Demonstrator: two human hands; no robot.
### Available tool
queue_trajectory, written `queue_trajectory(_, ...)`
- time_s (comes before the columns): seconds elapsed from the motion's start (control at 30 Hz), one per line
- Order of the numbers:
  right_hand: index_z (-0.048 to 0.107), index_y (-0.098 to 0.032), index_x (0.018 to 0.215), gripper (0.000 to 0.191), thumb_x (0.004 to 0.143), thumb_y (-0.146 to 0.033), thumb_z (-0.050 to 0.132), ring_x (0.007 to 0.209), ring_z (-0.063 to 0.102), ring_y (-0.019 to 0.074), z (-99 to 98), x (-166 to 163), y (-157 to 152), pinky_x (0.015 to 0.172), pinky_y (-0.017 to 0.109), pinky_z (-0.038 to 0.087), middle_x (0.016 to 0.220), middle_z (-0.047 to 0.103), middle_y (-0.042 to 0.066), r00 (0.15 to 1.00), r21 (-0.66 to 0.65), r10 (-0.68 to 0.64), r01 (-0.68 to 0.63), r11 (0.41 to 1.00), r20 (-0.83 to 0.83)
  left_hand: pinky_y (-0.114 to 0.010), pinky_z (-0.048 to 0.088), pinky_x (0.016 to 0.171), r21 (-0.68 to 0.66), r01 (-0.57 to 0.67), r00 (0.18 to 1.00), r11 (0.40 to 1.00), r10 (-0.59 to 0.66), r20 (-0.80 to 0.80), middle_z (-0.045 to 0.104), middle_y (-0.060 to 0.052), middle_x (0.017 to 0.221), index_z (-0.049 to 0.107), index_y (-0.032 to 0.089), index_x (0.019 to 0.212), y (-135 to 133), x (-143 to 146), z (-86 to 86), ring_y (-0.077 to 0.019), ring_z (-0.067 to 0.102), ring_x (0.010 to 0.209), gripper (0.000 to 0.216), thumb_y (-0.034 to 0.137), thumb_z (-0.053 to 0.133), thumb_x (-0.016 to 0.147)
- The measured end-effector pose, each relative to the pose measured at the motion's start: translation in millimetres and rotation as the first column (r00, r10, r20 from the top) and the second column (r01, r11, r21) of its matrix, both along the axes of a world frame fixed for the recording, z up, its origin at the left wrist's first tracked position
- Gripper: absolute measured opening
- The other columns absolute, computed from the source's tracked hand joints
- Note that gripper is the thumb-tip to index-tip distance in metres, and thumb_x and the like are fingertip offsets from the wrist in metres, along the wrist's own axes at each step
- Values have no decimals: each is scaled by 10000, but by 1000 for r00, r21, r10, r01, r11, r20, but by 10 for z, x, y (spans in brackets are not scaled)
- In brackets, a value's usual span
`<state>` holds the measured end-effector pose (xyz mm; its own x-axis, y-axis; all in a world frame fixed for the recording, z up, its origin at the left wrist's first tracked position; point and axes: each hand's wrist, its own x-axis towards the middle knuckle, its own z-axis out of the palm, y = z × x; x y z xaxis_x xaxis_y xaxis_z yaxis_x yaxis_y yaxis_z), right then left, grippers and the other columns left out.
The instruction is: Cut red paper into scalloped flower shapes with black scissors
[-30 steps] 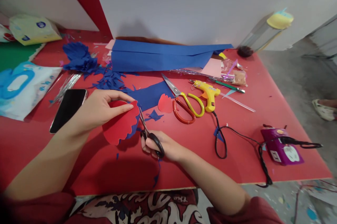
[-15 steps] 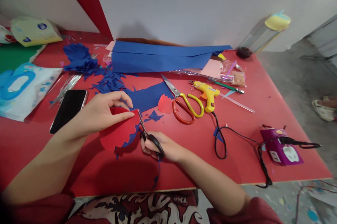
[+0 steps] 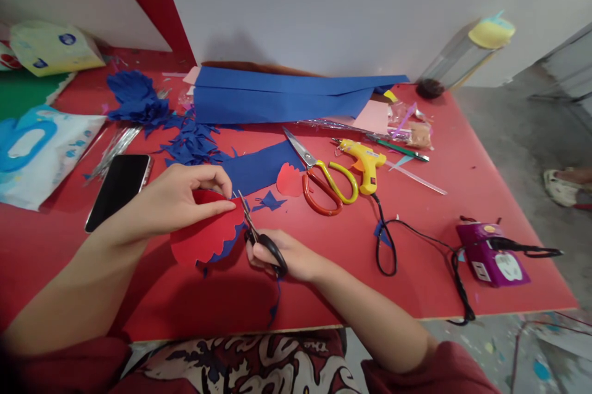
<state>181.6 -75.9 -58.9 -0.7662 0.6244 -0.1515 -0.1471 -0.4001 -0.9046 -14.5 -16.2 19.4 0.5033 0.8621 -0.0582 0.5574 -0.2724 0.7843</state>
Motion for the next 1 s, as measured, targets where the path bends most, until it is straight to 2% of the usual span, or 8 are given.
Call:
queue_trajectory(0.67, 409, -163, 674, 525, 772, -669, 511, 478, 350, 62, -34, -8, -41, 443, 217, 251, 576, 383, -47, 999, -37, -37, 36, 999, -15, -241, 487, 731, -11, -6, 1000, 1000, 6, 13, 640, 26, 723, 534, 201, 683, 15, 13, -34, -133, 635, 706, 114, 269, 613, 729)
queue_trajectory(1.0, 459, -157, 748, 534, 749, -687, 524, 470, 338, 70, -34, -7, -56, 458, 226, 253, 567, 393, -53, 994, -36, -59, 56, 998, -94, -235, 493, 693, -153, -51, 989, 987, 72, 133, 651, 19, 723, 515, 192, 737, -12, 95, -42, -132, 652, 710, 129, 241, 632, 710)
